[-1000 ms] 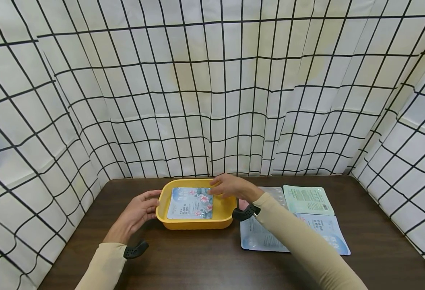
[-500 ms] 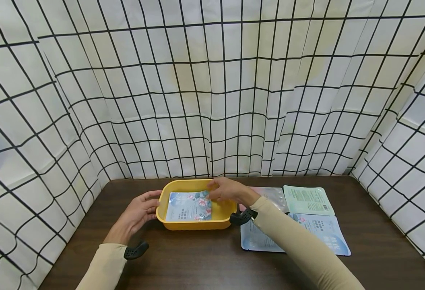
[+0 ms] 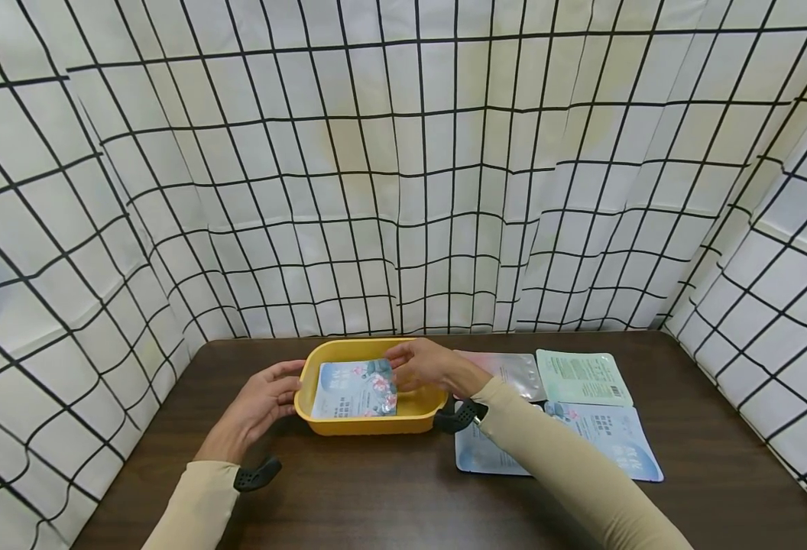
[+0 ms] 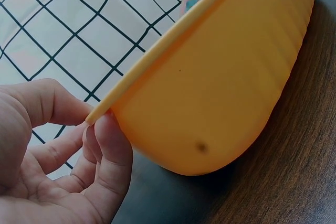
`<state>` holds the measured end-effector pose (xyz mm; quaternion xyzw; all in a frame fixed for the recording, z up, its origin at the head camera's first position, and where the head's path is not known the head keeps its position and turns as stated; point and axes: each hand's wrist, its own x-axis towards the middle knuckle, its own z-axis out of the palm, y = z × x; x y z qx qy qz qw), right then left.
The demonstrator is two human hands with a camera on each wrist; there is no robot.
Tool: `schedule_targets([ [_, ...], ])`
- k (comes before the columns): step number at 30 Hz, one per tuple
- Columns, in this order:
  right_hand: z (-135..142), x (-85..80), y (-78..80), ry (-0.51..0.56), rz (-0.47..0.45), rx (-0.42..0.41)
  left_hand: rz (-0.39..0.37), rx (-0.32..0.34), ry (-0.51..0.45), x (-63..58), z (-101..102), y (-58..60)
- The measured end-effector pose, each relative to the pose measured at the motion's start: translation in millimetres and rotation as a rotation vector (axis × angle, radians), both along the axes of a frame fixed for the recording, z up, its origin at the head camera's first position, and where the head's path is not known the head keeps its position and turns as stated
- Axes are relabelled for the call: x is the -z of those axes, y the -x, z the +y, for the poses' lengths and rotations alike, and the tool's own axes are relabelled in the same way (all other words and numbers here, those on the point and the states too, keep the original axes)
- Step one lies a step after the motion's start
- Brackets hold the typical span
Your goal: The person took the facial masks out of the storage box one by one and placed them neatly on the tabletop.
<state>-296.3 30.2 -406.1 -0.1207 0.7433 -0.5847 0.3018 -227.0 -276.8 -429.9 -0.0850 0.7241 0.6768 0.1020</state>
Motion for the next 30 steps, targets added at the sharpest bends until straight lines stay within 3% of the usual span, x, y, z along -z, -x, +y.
schedule_targets([
  [11, -5.2, 7.8, -4.0, 0.119, -0.088, 0.017, -0.015, -0.007, 0.010, 1.3, 0.8, -1.1],
  [22, -10.4, 4.6, -8.5, 0.084, -0.017, -0.019, 0.002, 0.000, 0.003, -0.1, 1.5, -1.1],
  [30, -12.2, 5.7, -9.9, 0.100, -0.037, -0.023, -0.003, 0.000, 0.004, -1.1, 1.8, -0.9],
])
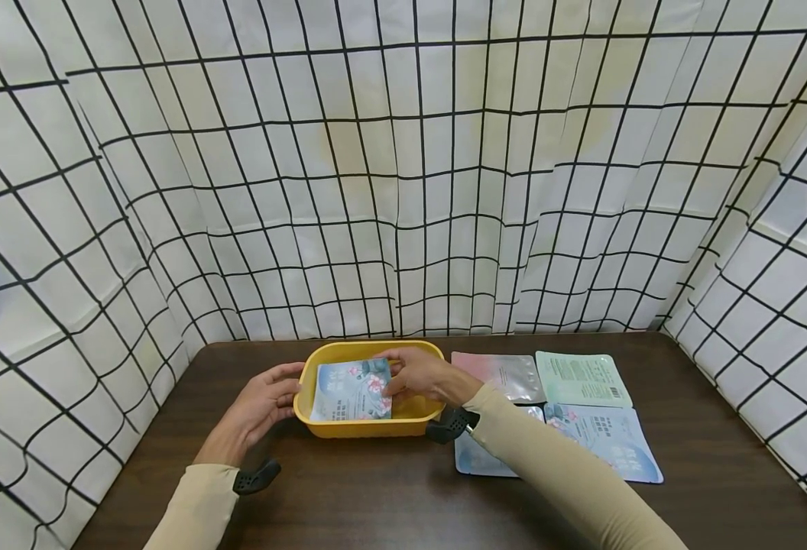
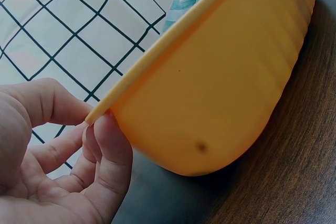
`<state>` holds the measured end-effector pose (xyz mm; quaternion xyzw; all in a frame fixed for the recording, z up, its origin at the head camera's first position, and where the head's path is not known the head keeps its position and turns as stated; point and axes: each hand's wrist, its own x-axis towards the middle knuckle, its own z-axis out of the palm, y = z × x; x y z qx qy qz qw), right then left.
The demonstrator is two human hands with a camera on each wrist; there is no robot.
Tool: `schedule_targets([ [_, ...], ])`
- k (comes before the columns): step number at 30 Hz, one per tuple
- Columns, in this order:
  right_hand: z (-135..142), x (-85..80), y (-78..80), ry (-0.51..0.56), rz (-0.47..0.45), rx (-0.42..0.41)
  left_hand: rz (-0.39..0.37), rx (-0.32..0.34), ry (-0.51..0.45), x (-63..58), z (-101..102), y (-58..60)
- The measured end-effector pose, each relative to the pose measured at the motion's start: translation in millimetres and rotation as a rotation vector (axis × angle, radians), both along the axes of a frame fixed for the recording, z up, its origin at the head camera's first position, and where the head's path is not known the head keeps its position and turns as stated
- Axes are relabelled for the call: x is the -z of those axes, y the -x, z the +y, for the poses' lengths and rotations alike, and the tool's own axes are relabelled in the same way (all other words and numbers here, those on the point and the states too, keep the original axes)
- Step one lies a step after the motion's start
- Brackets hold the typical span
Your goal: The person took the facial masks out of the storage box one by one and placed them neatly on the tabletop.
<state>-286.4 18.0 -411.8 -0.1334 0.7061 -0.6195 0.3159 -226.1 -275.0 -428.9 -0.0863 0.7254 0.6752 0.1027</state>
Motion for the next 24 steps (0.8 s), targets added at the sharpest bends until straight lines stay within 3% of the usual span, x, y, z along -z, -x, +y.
schedule_targets([
  [9, -0.4, 1.4, -0.6, 0.026, -0.006, -0.003, 0.007, 0.005, -0.002, -0.8, 0.2, -0.6],
  [24, 13.1, -2.3, 5.1, 0.049, 0.084, 0.016, 0.013, 0.019, 0.008, -0.6, -5.8, -0.1],
])
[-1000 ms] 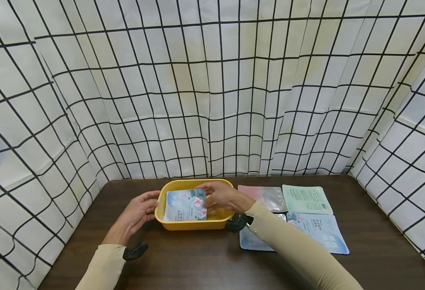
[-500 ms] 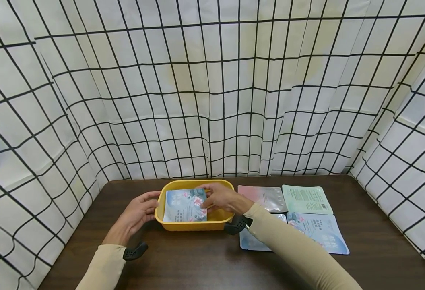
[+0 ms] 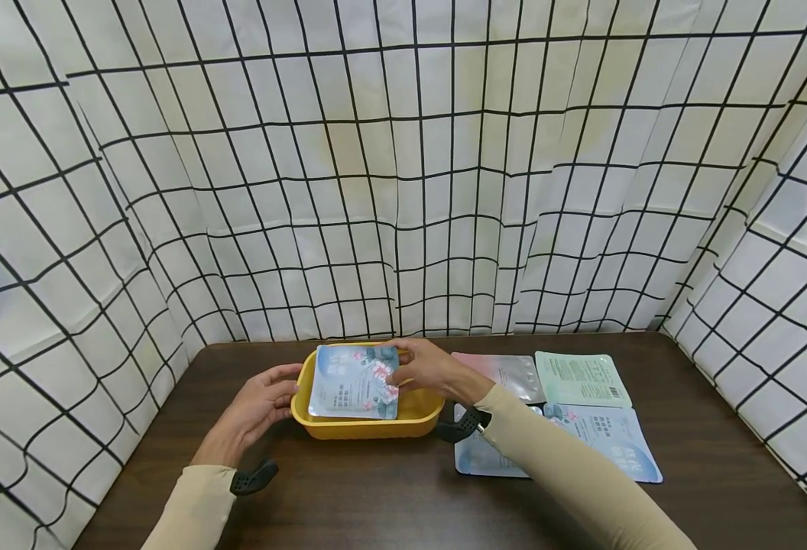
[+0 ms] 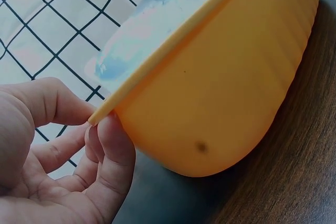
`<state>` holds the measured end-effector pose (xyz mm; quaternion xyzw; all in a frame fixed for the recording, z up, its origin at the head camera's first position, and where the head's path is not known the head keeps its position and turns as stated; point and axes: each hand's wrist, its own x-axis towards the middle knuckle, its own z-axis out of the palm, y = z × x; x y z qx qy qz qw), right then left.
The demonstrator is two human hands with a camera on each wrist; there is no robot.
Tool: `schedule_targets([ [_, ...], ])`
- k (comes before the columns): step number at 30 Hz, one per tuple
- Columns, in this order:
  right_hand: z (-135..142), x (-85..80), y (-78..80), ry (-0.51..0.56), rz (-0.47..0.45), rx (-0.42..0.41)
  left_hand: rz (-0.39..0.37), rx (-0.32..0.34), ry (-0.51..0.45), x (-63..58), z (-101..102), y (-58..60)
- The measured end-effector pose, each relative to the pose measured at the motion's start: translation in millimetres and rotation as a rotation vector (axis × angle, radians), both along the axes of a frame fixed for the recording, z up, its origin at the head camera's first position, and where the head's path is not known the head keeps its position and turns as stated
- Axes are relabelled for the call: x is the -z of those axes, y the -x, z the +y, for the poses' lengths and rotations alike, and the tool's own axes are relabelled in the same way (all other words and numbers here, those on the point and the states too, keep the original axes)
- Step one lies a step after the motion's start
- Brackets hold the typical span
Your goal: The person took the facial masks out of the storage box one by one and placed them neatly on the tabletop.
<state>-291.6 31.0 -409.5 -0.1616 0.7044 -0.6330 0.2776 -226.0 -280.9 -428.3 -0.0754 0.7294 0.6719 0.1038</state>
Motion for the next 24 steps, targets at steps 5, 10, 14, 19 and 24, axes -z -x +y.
schedule_targets([
  [5, 10.1, -2.6, -0.1, 0.051, 0.022, -0.021, -0.001, 0.008, -0.003, -1.8, -0.8, -0.8],
  [10, 20.0, -11.8, -3.8, 0.078, 0.023, -0.025, 0.001, 0.004, 0.001, -1.1, -1.2, 0.0],
  [14, 28.6, -20.5, -8.6, 0.080, 0.029, -0.008, 0.006, 0.006, 0.011, -0.5, -1.4, 0.4],
  [19, 41.5, -28.1, -13.5, 0.106, 0.038, 0.005, 0.004, 0.007, 0.018, 0.0, -1.5, -0.8],
  [24, 58.9, -35.1, -19.4, 0.123, 0.049, 0.017, 0.018, 0.018, 0.005, 1.1, -1.7, -2.0],
])
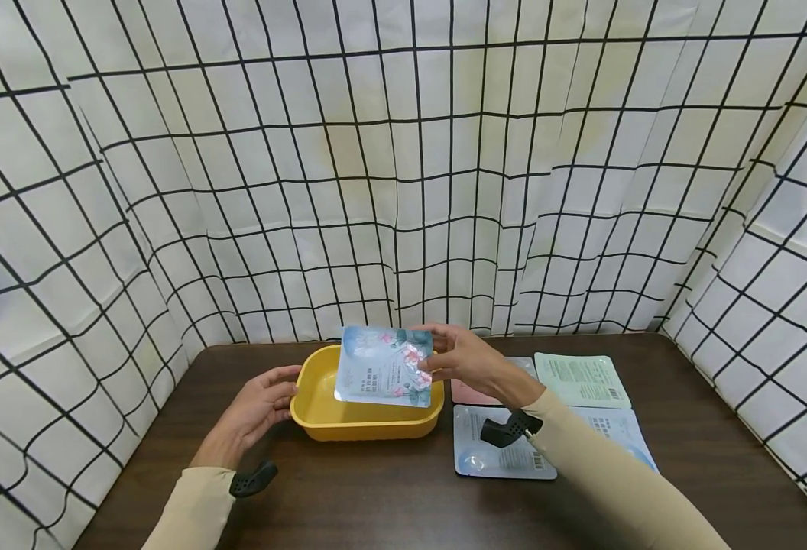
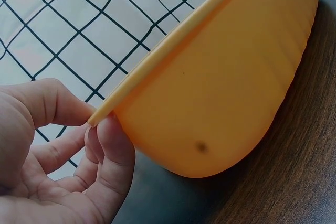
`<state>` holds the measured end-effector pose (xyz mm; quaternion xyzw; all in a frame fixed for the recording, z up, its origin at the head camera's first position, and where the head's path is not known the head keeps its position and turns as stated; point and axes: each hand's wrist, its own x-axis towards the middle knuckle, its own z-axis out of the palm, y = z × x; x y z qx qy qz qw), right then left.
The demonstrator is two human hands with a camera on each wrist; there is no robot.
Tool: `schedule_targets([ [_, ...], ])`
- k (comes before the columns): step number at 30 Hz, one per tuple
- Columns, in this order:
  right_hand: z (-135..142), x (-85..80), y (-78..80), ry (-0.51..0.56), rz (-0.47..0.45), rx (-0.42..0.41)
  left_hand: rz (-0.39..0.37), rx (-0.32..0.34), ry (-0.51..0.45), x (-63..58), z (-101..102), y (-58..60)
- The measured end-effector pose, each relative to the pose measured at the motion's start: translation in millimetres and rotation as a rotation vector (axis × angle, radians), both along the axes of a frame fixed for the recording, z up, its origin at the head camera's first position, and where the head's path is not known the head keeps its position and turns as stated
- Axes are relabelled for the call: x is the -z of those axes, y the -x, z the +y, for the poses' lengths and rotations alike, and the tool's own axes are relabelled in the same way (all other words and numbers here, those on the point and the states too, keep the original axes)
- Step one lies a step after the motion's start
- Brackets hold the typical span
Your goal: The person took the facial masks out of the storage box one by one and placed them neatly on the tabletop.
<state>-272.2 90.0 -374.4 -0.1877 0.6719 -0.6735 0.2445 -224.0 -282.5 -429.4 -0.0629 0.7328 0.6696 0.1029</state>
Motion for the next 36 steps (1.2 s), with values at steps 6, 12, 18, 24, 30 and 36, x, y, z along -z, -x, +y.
schedule_targets([
  [6, 23.3, -5.9, -8.9, 0.010, 0.006, 0.014, 0.013, 0.003, -0.020, 1.9, -0.6, 0.3],
  [12, 43.9, -6.2, -19.3, 0.003, 0.010, 0.034, 0.012, 0.002, -0.017, 2.4, 0.0, 0.7],
  [18, 59.5, -4.2, -30.6, -0.018, 0.021, 0.038, 0.014, 0.002, -0.017, 1.9, 0.1, 0.4],
  [24, 74.6, -1.9, -46.4, -0.029, 0.034, 0.006, 0.012, -0.004, -0.011, 2.2, 0.2, 0.4],
  [30, 90.7, 5.1, -69.1, -0.048, 0.021, -0.030, 0.009, -0.016, -0.003, 2.8, -0.5, -0.3],
  [36, 108.8, 19.7, -93.2, -0.025, -0.035, -0.062, 0.010, -0.017, 0.001, 2.9, -1.3, -0.2],
])
